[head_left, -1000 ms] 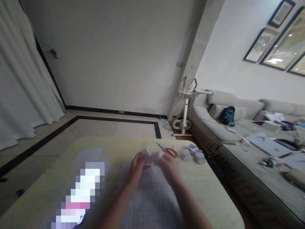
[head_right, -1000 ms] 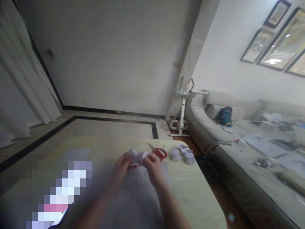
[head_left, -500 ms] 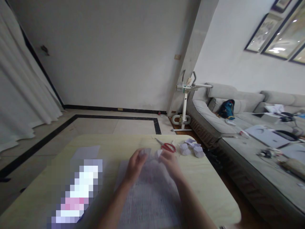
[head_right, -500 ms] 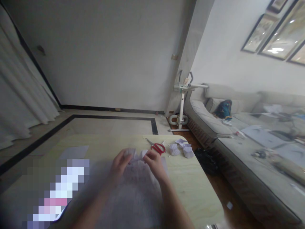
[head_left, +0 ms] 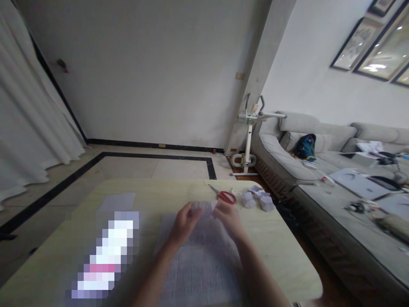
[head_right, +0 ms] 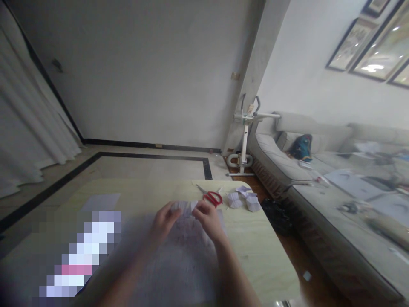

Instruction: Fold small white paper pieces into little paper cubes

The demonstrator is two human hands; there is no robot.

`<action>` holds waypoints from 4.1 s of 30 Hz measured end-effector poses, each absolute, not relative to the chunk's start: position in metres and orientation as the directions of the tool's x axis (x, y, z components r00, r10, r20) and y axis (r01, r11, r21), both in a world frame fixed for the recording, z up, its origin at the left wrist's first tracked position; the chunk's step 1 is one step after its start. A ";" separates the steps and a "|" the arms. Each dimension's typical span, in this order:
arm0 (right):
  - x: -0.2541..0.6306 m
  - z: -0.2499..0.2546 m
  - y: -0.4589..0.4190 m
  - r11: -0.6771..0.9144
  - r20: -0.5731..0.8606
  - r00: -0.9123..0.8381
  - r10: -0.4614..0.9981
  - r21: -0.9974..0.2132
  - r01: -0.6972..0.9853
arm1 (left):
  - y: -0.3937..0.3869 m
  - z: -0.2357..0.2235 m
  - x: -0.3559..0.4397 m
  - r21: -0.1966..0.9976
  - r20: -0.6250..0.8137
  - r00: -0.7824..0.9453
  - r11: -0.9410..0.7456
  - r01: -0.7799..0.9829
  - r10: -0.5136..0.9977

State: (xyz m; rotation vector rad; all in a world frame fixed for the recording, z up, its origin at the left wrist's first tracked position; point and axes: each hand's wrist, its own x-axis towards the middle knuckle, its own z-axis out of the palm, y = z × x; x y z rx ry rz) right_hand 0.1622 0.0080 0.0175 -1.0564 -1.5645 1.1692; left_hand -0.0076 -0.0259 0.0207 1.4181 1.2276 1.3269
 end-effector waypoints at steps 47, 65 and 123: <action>0.146 0.021 -0.002 0.271 0.222 -0.222 0.950 -0.935 0.227 | -0.025 0.009 -0.002 0.990 0.027 -0.018 -0.029 -0.137 0.999; 0.139 0.025 -0.016 0.498 0.471 -0.191 0.861 -0.710 0.497 | -0.024 0.002 -0.001 0.952 -0.004 -0.012 0.000 -0.306 1.000; 0.135 0.032 -0.028 0.604 0.539 -0.275 0.796 -0.724 0.332 | -0.019 0.006 -0.008 0.728 -0.275 0.067 0.253 -0.637 0.959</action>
